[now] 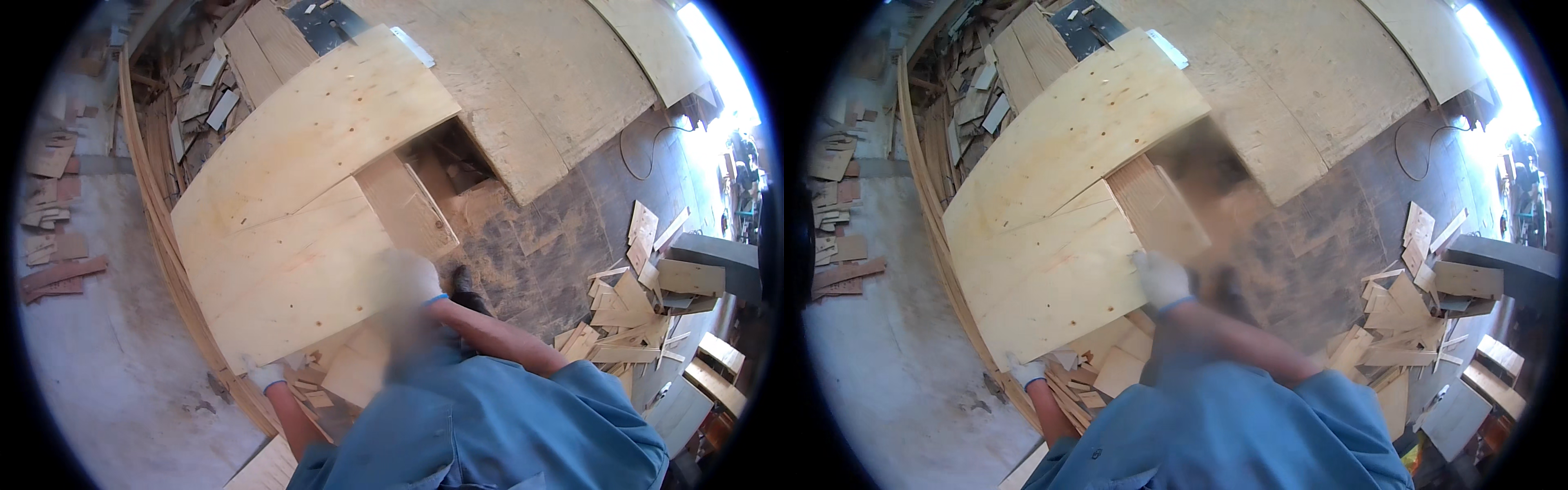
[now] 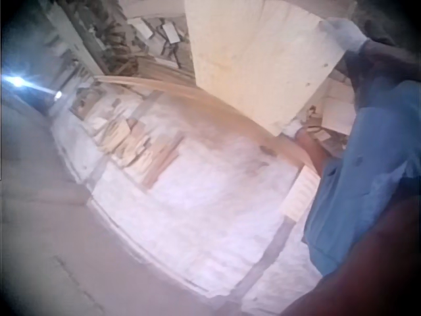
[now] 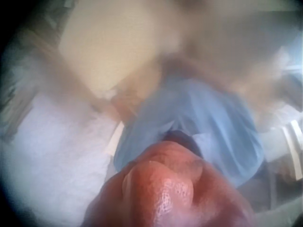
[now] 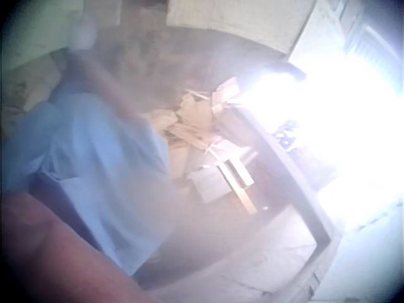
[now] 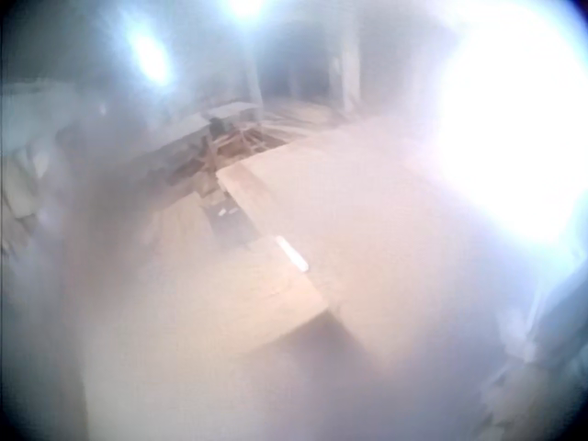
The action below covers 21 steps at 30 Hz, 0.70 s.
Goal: The person positions large plywood sheets on a table saw and cuts them into smaller pieces. They handle the wood with gloved hands, aligning each sheet before making a cut and then moving the resulting pieces aside.
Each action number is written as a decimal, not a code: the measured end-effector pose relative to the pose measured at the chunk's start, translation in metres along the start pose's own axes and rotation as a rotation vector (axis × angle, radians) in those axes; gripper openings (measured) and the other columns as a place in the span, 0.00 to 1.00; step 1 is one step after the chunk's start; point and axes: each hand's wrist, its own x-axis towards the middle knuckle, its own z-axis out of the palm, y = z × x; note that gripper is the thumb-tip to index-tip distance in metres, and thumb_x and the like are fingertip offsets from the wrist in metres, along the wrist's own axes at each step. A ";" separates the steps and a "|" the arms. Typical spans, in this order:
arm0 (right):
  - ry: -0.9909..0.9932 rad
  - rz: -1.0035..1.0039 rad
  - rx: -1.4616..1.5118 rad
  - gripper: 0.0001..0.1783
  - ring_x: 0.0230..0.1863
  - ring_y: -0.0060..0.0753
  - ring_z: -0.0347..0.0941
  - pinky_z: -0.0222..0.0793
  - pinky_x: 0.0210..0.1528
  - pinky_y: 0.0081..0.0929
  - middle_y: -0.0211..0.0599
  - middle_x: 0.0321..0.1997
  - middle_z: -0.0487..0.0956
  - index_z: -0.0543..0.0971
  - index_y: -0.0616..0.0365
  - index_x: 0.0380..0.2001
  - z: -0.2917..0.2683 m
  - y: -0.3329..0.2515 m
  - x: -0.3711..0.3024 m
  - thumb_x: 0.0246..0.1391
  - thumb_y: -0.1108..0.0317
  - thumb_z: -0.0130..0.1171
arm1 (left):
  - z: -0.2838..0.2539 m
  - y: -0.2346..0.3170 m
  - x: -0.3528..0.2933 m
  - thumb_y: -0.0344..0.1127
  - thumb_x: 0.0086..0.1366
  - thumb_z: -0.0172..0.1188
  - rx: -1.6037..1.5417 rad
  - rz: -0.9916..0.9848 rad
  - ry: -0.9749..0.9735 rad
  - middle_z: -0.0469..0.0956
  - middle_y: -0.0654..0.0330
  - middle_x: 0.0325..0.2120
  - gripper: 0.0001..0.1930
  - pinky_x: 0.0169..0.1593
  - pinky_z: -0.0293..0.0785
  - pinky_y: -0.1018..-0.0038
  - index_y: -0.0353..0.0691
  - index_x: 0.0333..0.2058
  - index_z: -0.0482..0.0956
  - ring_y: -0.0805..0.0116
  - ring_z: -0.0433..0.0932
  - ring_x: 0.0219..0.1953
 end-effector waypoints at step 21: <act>0.188 0.158 0.284 0.24 0.40 0.63 0.74 0.68 0.40 0.49 0.57 0.34 0.78 0.77 0.60 0.33 -0.036 -0.007 -0.048 0.64 0.48 0.45 | 0.014 -0.002 -0.090 0.48 0.68 0.54 -0.120 -0.073 -0.017 0.72 0.57 0.58 0.26 0.62 0.67 0.58 0.41 0.61 0.68 0.56 0.69 0.59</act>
